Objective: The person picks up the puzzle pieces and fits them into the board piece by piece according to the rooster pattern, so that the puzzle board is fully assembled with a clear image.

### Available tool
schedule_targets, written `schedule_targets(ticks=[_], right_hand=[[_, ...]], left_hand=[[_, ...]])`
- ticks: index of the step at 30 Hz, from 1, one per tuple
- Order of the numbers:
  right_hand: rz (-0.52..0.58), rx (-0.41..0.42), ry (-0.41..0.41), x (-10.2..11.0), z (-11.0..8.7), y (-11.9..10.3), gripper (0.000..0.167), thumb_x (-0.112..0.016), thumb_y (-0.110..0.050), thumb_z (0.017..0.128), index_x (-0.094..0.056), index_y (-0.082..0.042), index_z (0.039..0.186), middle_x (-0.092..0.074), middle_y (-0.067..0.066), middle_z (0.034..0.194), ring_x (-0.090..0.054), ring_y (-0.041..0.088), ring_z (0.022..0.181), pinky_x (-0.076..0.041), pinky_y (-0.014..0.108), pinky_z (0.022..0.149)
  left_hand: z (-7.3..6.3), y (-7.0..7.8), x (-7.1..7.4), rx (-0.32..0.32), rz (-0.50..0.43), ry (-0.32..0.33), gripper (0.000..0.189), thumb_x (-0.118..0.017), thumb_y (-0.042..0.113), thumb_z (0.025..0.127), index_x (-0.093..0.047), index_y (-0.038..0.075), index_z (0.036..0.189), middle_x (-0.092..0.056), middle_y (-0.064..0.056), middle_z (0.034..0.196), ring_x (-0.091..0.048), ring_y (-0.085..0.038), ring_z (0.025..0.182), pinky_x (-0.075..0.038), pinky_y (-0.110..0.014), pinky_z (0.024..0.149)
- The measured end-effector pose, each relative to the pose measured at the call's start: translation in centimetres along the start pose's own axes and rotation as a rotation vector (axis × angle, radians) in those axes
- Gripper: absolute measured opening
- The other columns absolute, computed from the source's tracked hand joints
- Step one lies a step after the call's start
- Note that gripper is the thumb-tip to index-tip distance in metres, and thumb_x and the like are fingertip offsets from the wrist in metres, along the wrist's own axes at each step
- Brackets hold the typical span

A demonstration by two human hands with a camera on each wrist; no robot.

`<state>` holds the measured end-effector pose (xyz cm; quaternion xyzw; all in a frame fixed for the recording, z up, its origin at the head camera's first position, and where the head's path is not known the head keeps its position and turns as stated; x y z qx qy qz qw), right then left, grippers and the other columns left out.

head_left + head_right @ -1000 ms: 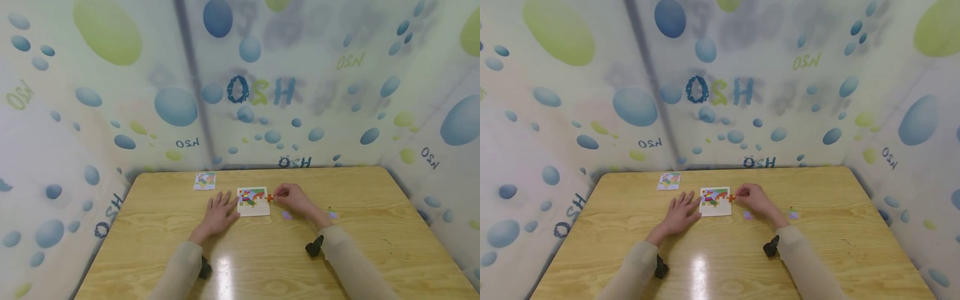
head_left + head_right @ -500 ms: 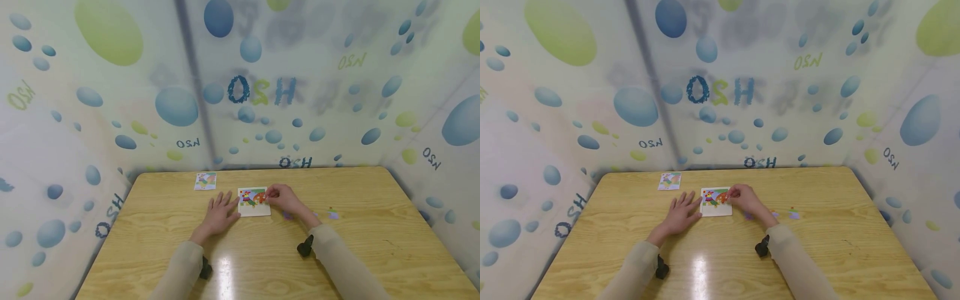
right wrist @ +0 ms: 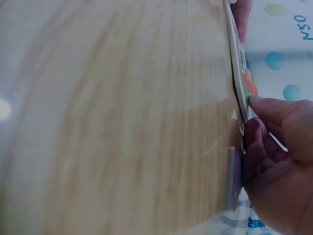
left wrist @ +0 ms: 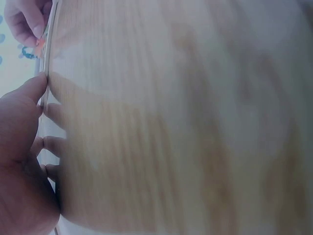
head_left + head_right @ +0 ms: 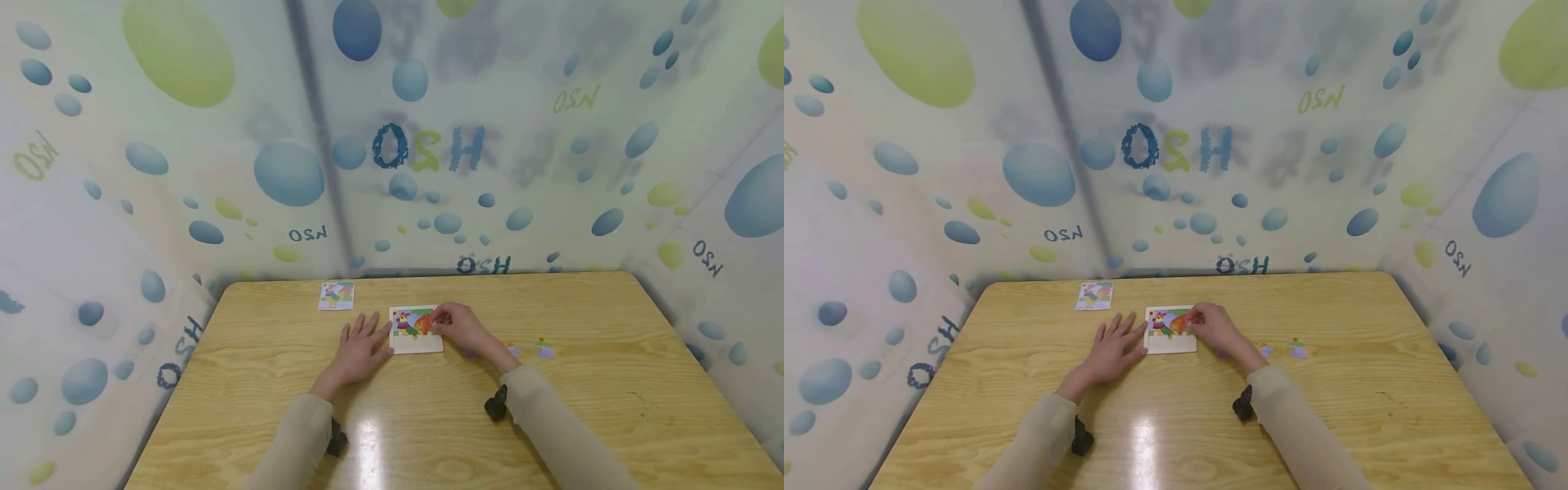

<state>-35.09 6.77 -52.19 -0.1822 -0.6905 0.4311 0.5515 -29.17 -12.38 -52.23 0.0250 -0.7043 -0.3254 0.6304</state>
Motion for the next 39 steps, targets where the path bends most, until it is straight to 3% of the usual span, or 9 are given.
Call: schedule_targets(ticks=[8,18,26,33,39], right_hand=[[-0.054,0.015,-0.007,-0.1,0.1,-0.4,0.005,-0.069,-0.004,0.097,-0.072,-0.004,0.102,-0.065,0.003,0.095,-0.059,0.016,0.084,-0.051,0.036,0.076],[-0.111,0.069,0.003,-0.2,0.3,-0.8,0.007,-0.069,-0.003,0.096,-0.073,-0.002,0.101,-0.065,0.004,0.094,-0.060,0.017,0.083,-0.052,0.036,0.076],[-0.082,0.040,0.013,0.0,0.2,-0.5,0.008,-0.070,-0.007,0.096,-0.075,-0.004,0.102,-0.066,0.004,0.097,-0.060,0.017,0.085,-0.052,0.038,0.078],[0.051,-0.011,0.026,2.4,-1.2,0.6,0.017,-0.067,-0.015,0.100,-0.073,-0.005,0.113,-0.069,0.005,0.107,-0.062,0.020,0.092,-0.054,0.037,0.077],[0.064,0.010,0.027,5.2,-3.2,1.1,0.020,-0.067,-0.009,0.099,-0.071,0.002,0.115,-0.069,0.009,0.104,-0.062,0.023,0.090,-0.053,0.034,0.069]], left_hand=[[0.0,-0.2,-0.1,0.040,0.025,-0.026,0.058,-0.055,0.037,0.106,-0.044,0.011,0.157,-0.021,-0.021,0.167,-0.009,-0.048,0.153,-0.003,-0.069,0.118],[0.1,-0.2,-0.1,0.042,0.040,-0.030,0.058,-0.055,0.039,0.106,-0.044,0.013,0.157,-0.021,-0.020,0.167,-0.009,-0.047,0.153,-0.004,-0.069,0.118],[0.1,-0.3,-0.3,0.045,0.036,-0.028,0.058,-0.055,0.038,0.106,-0.044,0.012,0.157,-0.022,-0.020,0.167,-0.009,-0.047,0.153,-0.004,-0.069,0.118],[-0.1,-0.1,-0.3,0.032,0.027,-0.028,0.058,-0.054,0.037,0.106,-0.044,0.010,0.157,-0.021,-0.022,0.167,-0.009,-0.049,0.153,-0.003,-0.070,0.118],[0.0,-0.2,-0.1,0.028,0.035,-0.016,0.059,-0.055,0.038,0.106,-0.044,0.010,0.157,-0.022,-0.022,0.167,-0.010,-0.049,0.153,-0.004,-0.070,0.117]])
Point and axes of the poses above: each hand's wrist, its own z-axis towards the middle knuckle, its own x-axis out of the back of the hand, y = z × x, the point moved 10 cm from there along z, towards the middle knuckle
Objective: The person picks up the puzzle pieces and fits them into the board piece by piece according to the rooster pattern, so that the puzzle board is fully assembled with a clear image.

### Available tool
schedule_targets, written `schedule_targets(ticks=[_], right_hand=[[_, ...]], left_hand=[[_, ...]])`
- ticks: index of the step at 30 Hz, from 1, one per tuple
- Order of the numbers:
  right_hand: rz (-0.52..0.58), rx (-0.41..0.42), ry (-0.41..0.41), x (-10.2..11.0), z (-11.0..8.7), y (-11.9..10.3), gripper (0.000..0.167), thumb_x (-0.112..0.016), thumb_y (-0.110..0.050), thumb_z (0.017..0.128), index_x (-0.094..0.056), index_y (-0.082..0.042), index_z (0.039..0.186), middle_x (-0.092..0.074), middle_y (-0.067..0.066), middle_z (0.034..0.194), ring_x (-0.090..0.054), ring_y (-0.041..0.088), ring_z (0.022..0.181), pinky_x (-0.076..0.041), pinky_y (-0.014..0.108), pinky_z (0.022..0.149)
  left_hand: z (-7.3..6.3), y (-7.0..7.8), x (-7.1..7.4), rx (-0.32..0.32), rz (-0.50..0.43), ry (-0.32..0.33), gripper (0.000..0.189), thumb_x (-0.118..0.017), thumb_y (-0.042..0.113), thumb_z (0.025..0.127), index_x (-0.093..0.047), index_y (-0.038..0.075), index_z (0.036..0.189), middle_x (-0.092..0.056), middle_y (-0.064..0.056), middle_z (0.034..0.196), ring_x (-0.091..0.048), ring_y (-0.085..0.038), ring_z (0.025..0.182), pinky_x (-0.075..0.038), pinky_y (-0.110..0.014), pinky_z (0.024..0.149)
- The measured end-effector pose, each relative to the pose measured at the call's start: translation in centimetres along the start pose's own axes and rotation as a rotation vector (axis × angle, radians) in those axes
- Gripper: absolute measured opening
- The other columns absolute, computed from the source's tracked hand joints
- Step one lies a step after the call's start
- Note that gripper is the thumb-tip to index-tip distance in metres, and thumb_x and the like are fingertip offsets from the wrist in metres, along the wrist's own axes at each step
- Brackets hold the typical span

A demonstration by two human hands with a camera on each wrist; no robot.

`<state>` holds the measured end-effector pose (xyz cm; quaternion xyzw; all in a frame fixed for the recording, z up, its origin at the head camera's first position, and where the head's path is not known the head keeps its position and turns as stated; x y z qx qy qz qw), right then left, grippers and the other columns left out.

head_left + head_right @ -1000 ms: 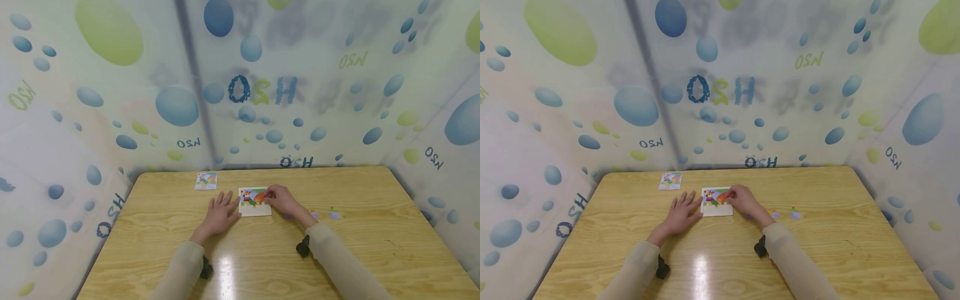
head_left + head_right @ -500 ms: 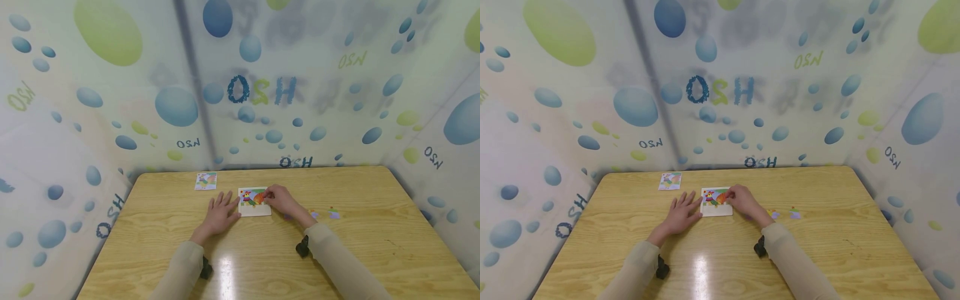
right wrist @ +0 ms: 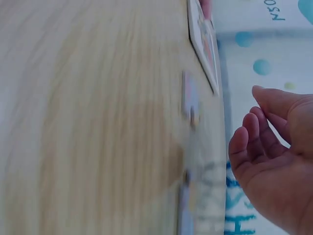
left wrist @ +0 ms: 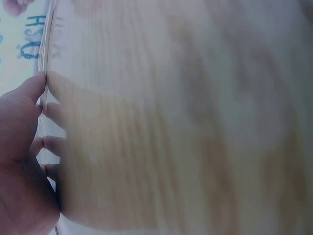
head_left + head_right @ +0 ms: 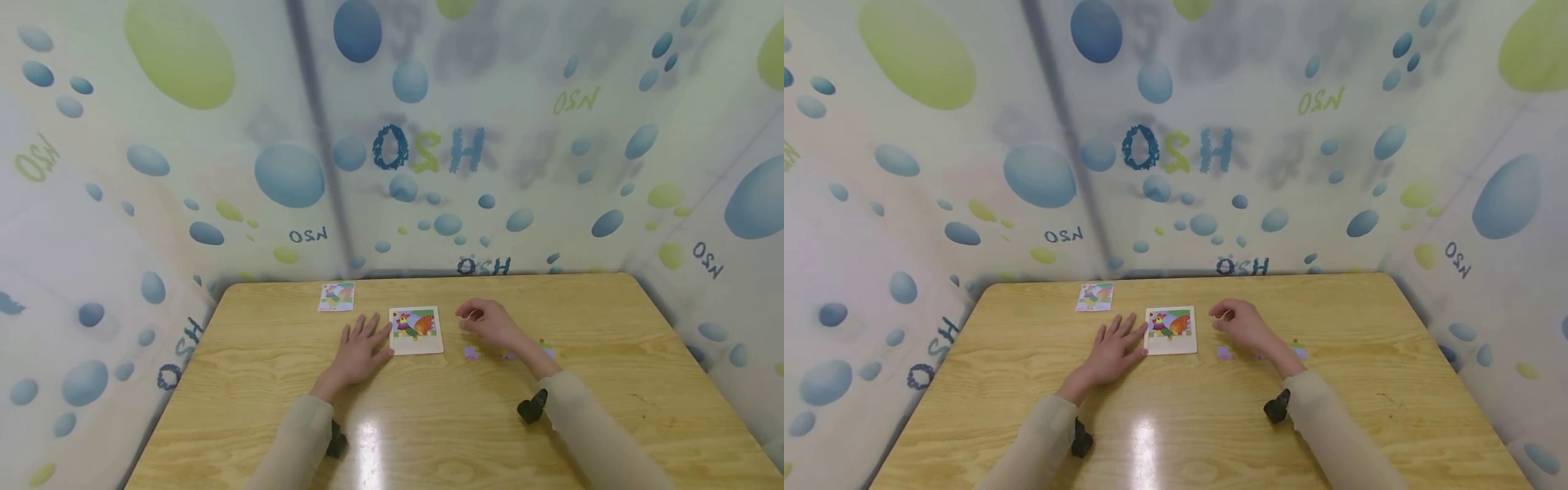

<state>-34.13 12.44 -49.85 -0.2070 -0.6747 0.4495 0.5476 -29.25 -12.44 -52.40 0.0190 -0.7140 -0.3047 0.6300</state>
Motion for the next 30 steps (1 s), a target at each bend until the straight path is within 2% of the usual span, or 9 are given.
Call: schedule_targets(ticks=[7,14,20,30], right_hand=[[-0.062,0.004,-0.016,1.6,-1.7,1.7,0.017,-0.072,-0.007,0.096,-0.073,0.001,0.111,-0.070,0.005,0.097,-0.062,0.019,0.087,-0.052,0.034,0.077],[-0.060,-0.021,-0.091,0.8,-2.7,2.6,0.028,-0.080,-0.013,0.089,-0.072,-0.001,0.113,-0.070,0.006,0.105,-0.063,0.019,0.094,-0.053,0.036,0.082],[-0.083,-0.004,-0.106,-0.1,-2.9,3.0,0.036,-0.084,-0.018,0.085,-0.072,-0.002,0.116,-0.070,0.005,0.111,-0.063,0.022,0.102,-0.052,0.042,0.091],[-0.183,0.047,-0.106,-0.6,-3.1,2.7,0.030,-0.085,-0.018,0.085,-0.075,-0.006,0.110,-0.064,0.002,0.107,-0.060,0.020,0.101,-0.050,0.042,0.092]], left_hand=[[0.2,-0.4,-0.1,0.018,0.012,-0.005,0.059,-0.054,0.039,0.106,-0.043,0.012,0.157,-0.020,-0.020,0.167,-0.008,-0.047,0.153,-0.003,-0.068,0.118],[0.1,-0.5,-0.1,0.019,0.010,-0.001,0.059,-0.054,0.039,0.106,-0.043,0.012,0.157,-0.021,-0.019,0.167,-0.008,-0.047,0.154,-0.003,-0.068,0.118],[0.1,-0.5,-0.1,0.024,0.015,-0.008,0.059,-0.054,0.040,0.106,-0.043,0.013,0.157,-0.021,-0.019,0.168,-0.008,-0.047,0.154,-0.003,-0.068,0.118],[0.1,-0.3,-0.3,0.019,0.006,-0.013,0.059,-0.054,0.039,0.106,-0.043,0.012,0.157,-0.020,-0.019,0.168,-0.007,-0.047,0.154,-0.002,-0.068,0.118]])
Point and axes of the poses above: each hand's wrist, its own z-axis towards the middle knuckle, its own x-axis out of the back of the hand, y = z × x, the point moved 10 cm from there along z, towards the middle knuckle
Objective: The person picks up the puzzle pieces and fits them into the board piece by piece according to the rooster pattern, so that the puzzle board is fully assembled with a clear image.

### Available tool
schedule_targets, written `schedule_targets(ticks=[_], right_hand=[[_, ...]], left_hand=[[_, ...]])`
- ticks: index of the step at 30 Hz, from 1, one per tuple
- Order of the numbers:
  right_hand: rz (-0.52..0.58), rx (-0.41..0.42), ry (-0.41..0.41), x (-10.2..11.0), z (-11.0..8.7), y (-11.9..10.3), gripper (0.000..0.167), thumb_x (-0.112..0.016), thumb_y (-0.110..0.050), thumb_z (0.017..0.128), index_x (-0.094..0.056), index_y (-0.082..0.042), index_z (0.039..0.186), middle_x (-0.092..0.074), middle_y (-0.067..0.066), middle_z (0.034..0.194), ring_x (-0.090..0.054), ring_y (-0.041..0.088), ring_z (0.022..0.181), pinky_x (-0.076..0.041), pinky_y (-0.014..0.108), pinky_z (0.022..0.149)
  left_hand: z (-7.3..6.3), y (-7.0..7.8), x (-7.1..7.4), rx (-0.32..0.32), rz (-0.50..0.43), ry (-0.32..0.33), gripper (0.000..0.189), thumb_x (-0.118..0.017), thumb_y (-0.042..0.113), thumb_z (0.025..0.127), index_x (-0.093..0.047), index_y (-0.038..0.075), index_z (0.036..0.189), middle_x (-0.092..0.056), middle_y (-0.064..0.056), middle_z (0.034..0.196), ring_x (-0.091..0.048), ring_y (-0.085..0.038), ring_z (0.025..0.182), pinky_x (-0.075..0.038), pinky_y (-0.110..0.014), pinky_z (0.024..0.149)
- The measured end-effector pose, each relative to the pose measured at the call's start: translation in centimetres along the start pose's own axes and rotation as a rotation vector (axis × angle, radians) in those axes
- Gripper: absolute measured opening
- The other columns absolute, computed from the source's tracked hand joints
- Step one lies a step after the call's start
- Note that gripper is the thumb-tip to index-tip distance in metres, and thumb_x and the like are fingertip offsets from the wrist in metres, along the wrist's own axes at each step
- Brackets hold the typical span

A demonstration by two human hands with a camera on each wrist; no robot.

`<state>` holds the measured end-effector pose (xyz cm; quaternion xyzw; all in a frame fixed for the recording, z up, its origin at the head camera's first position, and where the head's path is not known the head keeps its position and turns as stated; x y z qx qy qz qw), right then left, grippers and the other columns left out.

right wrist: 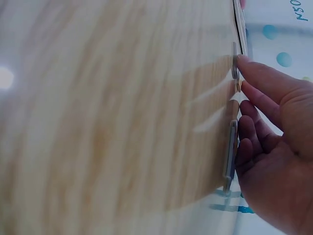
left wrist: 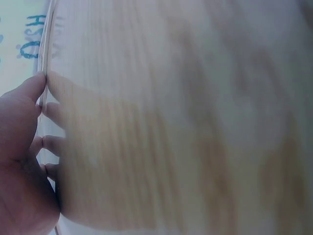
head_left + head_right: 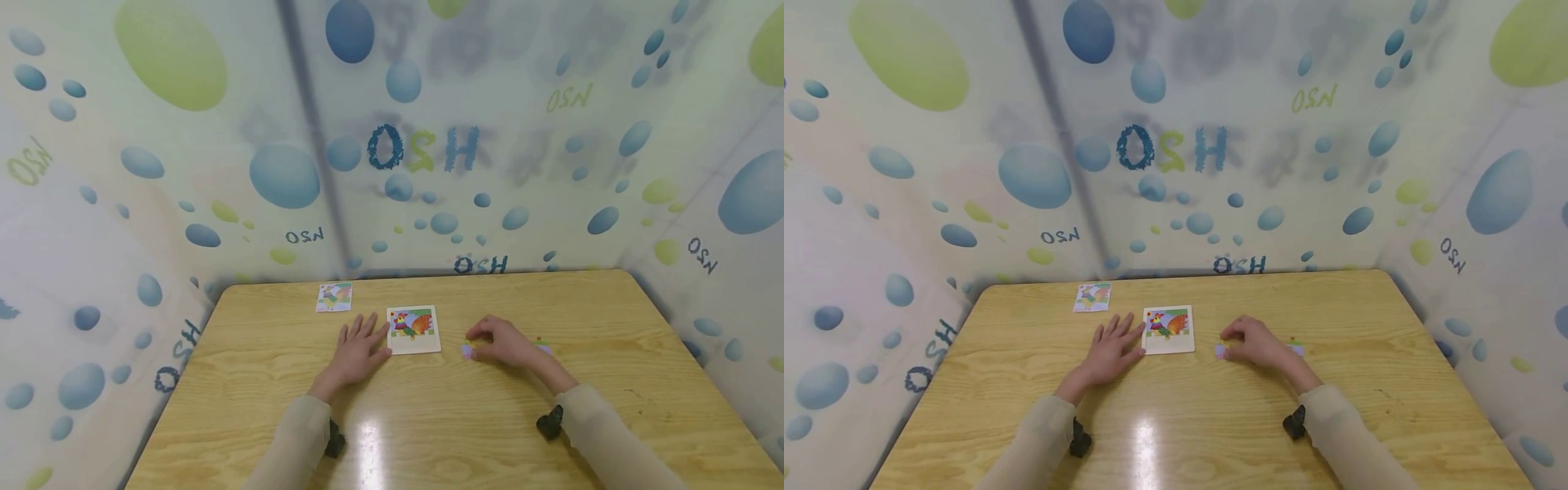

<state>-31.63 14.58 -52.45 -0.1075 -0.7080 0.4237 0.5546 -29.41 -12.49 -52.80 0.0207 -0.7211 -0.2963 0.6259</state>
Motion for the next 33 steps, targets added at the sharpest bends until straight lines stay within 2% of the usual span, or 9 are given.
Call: schedule_targets(ticks=[6,14,21,33], right_hand=[[0.031,-0.014,-0.029,-0.2,0.3,-0.3,0.029,-0.086,-0.015,0.083,-0.071,-0.007,0.105,-0.064,0.002,0.105,-0.060,0.020,0.100,-0.051,0.042,0.091],[0.112,-0.040,-0.064,-0.1,0.8,-0.6,0.022,-0.082,-0.004,0.085,-0.065,-0.006,0.099,-0.063,0.001,0.089,-0.058,0.018,0.082,-0.051,0.031,0.073],[0.165,-0.003,-0.041,-0.1,1.6,-1.8,0.013,-0.075,-0.003,0.089,-0.065,-0.004,0.098,-0.065,0.002,0.088,-0.060,0.018,0.082,-0.051,0.031,0.073],[0.247,-0.016,0.018,-2.9,5.4,-5.4,0.009,-0.074,-0.002,0.093,-0.067,-0.004,0.098,-0.066,0.003,0.092,-0.060,0.018,0.086,-0.052,0.033,0.079]], left_hand=[[-0.1,0.0,0.2,-0.006,-0.008,0.005,0.059,-0.054,0.039,0.106,-0.043,0.012,0.157,-0.020,-0.020,0.168,-0.007,-0.047,0.154,-0.003,-0.069,0.118],[0.0,0.0,0.2,-0.010,0.005,0.008,0.059,-0.054,0.039,0.106,-0.043,0.012,0.157,-0.021,-0.020,0.167,-0.008,-0.047,0.153,-0.004,-0.069,0.118],[-0.1,0.1,0.3,-0.009,-0.002,0.007,0.059,-0.055,0.039,0.106,-0.043,0.012,0.157,-0.021,-0.020,0.167,-0.009,-0.047,0.153,-0.004,-0.069,0.118],[-0.2,0.3,0.4,-0.021,-0.024,0.021,0.059,-0.056,0.037,0.105,-0.044,0.010,0.156,-0.022,-0.022,0.166,-0.010,-0.050,0.152,-0.003,-0.070,0.117]])
Point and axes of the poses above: each hand's wrist, its own z-axis towards the middle knuckle, its own x-axis out of the back of the hand, y = z × x, the point moved 10 cm from there along z, towards the middle knuckle
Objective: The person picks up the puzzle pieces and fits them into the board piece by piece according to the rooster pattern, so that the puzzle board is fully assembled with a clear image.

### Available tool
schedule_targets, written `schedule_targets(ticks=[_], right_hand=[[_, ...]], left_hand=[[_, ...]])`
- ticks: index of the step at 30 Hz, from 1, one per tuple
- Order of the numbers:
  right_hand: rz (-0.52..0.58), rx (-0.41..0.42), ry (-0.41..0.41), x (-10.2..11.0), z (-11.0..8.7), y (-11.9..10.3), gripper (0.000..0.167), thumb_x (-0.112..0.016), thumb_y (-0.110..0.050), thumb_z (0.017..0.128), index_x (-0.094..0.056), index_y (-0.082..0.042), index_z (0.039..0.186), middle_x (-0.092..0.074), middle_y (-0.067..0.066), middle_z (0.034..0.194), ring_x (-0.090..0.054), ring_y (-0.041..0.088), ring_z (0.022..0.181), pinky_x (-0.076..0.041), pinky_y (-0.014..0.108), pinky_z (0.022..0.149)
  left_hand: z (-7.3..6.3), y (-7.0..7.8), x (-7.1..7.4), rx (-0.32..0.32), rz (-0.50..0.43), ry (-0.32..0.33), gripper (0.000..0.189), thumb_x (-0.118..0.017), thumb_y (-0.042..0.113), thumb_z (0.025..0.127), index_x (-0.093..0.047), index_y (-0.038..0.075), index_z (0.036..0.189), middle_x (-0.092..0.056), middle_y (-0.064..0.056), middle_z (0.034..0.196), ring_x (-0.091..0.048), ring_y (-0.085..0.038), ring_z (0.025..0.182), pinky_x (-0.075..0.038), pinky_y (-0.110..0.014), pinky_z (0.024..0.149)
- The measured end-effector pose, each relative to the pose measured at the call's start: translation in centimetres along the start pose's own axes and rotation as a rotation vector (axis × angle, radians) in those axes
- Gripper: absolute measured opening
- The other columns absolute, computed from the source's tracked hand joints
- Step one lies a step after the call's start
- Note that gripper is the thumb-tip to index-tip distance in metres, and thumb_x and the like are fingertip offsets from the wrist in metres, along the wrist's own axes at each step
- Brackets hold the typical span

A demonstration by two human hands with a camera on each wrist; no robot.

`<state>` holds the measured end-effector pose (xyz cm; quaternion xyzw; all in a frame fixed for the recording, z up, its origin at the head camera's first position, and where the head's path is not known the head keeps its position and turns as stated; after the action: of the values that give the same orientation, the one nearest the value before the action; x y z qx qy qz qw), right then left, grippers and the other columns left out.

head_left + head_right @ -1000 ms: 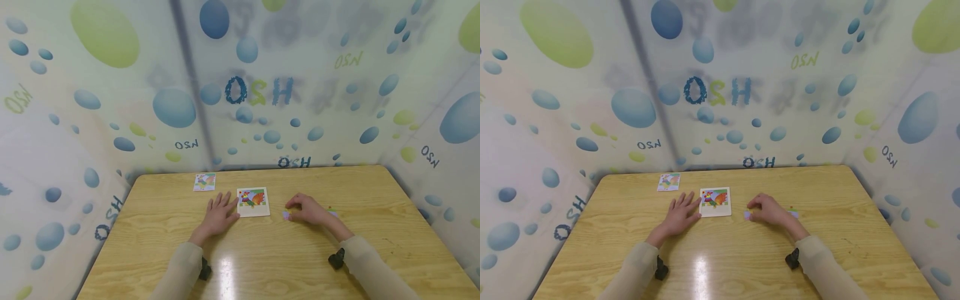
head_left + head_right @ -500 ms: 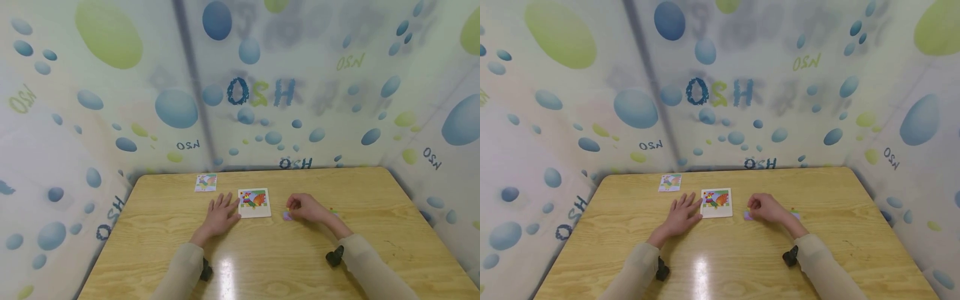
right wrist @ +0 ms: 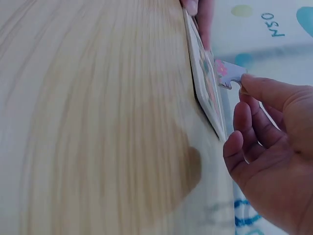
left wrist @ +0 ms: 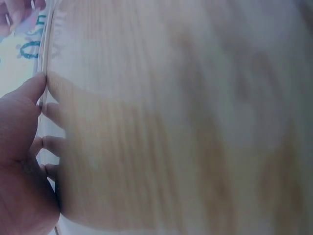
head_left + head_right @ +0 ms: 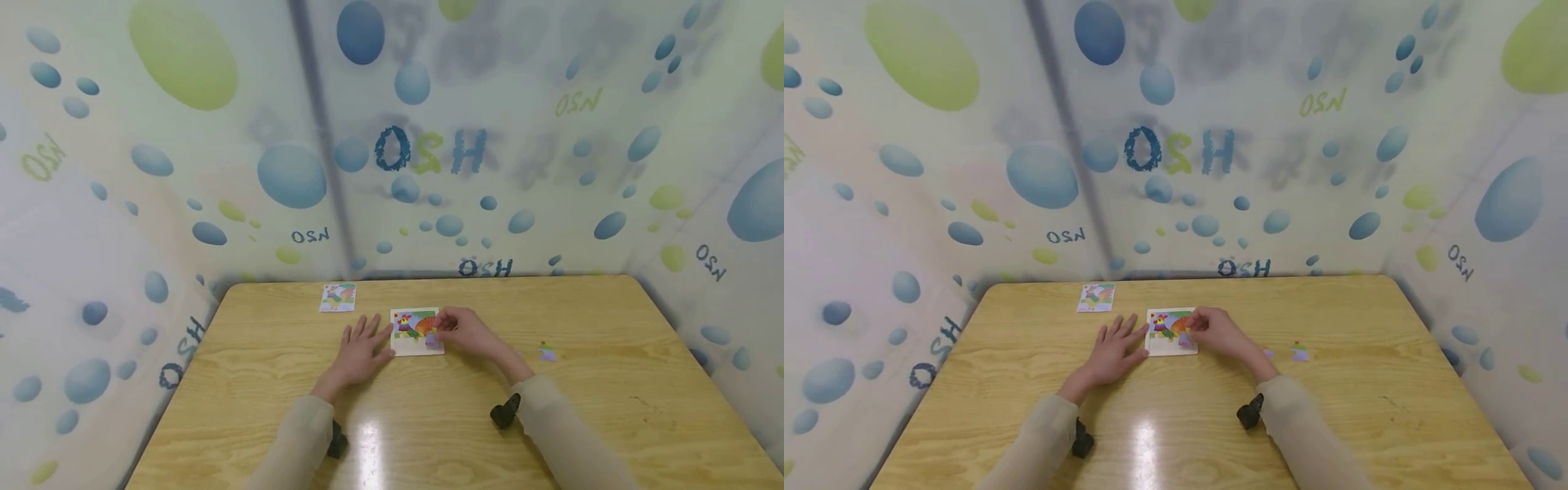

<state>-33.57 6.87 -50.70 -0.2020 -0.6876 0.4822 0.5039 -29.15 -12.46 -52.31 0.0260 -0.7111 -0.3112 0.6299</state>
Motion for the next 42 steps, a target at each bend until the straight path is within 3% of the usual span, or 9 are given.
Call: schedule_targets(ticks=[6,12,21,25,29,32,42], right_hand=[[0.020,0.022,-0.021,-2.2,1.3,-0.9,0.007,-0.072,-0.002,0.094,-0.068,-0.003,0.100,-0.066,0.003,0.092,-0.060,0.017,0.085,-0.052,0.032,0.079],[0.004,0.010,0.057,-3.1,2.1,-1.4,0.009,-0.071,-0.001,0.091,-0.067,-0.005,0.098,-0.067,0.003,0.091,-0.060,0.017,0.084,-0.053,0.032,0.080],[-0.004,-0.001,0.086,-4.6,2.4,-1.4,0.010,-0.072,-0.001,0.090,-0.068,-0.005,0.098,-0.066,0.002,0.088,-0.060,0.015,0.082,-0.053,0.031,0.076],[-0.076,-0.008,0.111,-5.1,2.3,-1.2,0.009,-0.074,-0.006,0.092,-0.070,-0.008,0.099,-0.067,-0.002,0.088,-0.061,0.013,0.081,-0.053,0.035,0.079],[-0.172,-0.005,0.144,-5.3,2.4,-1.3,0.008,-0.075,-0.010,0.092,-0.072,-0.013,0.099,-0.068,-0.006,0.088,-0.061,0.012,0.083,-0.043,0.043,0.090],[-0.225,-0.005,0.160,-5.3,2.5,-1.4,0.008,-0.075,-0.012,0.091,-0.073,-0.014,0.098,-0.068,-0.007,0.088,-0.061,0.013,0.085,-0.036,0.045,0.087],[-0.344,0.025,0.170,-5.5,2.3,-2.2,0.009,-0.076,-0.014,0.089,-0.075,-0.015,0.098,-0.064,-0.006,0.088,-0.058,0.015,0.086,-0.034,0.038,0.075]], left_hand=[[0.0,0.1,0.1,-0.014,-0.018,0.018,0.058,-0.056,0.037,0.105,-0.045,0.008,0.155,-0.024,-0.025,0.165,-0.011,-0.052,0.151,-0.003,-0.072,0.116],[0.1,-0.1,0.0,-0.009,-0.016,0.011,0.059,-0.055,0.036,0.105,-0.045,0.008,0.155,-0.023,-0.025,0.165,-0.010,-0.052,0.151,-0.003,-0.071,0.116],[0.1,-0.1,0.0,-0.014,-0.019,0.014,0.058,-0.055,0.037,0.105,-0.045,0.008,0.155,-0.023,-0.025,0.165,-0.010,-0.053,0.151,-0.002,-0.072,0.116],[0.1,0.0,0.0,-0.016,-0.019,0.015,0.058,-0.056,0.037,0.105,-0.046,0.007,0.155,-0.025,-0.026,0.165,-0.012,-0.053,0.151,-0.004,-0.072,0.116],[0.2,-0.3,-0.3,0.004,-0.002,0.003,0.059,-0.055,0.039,0.106,-0.043,0.011,0.157,-0.022,-0.022,0.166,-0.010,-0.049,0.152,-0.002,-0.070,0.117],[0.2,-0.4,-0.4,0.004,0.003,0.002,0.060,-0.056,0.039,0.105,-0.044,0.012,0.157,-0.023,-0.021,0.166,-0.010,-0.049,0.153,-0.002,-0.070,0.117],[0.1,0.0,0.0,0.014,0.023,-0.015,0.057,-0.056,0.037,0.106,-0.045,0.011,0.156,-0.024,-0.022,0.166,-0.011,-0.049,0.152,-0.005,-0.070,0.117]])
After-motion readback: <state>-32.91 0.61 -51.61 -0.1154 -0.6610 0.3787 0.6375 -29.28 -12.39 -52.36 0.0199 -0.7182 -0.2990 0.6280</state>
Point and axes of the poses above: each hand's wrist, its own z-axis towards the middle knuckle, its own x-axis out of the back of the hand, y = z × x, the point moved 10 cm from there along z, towards the middle knuckle
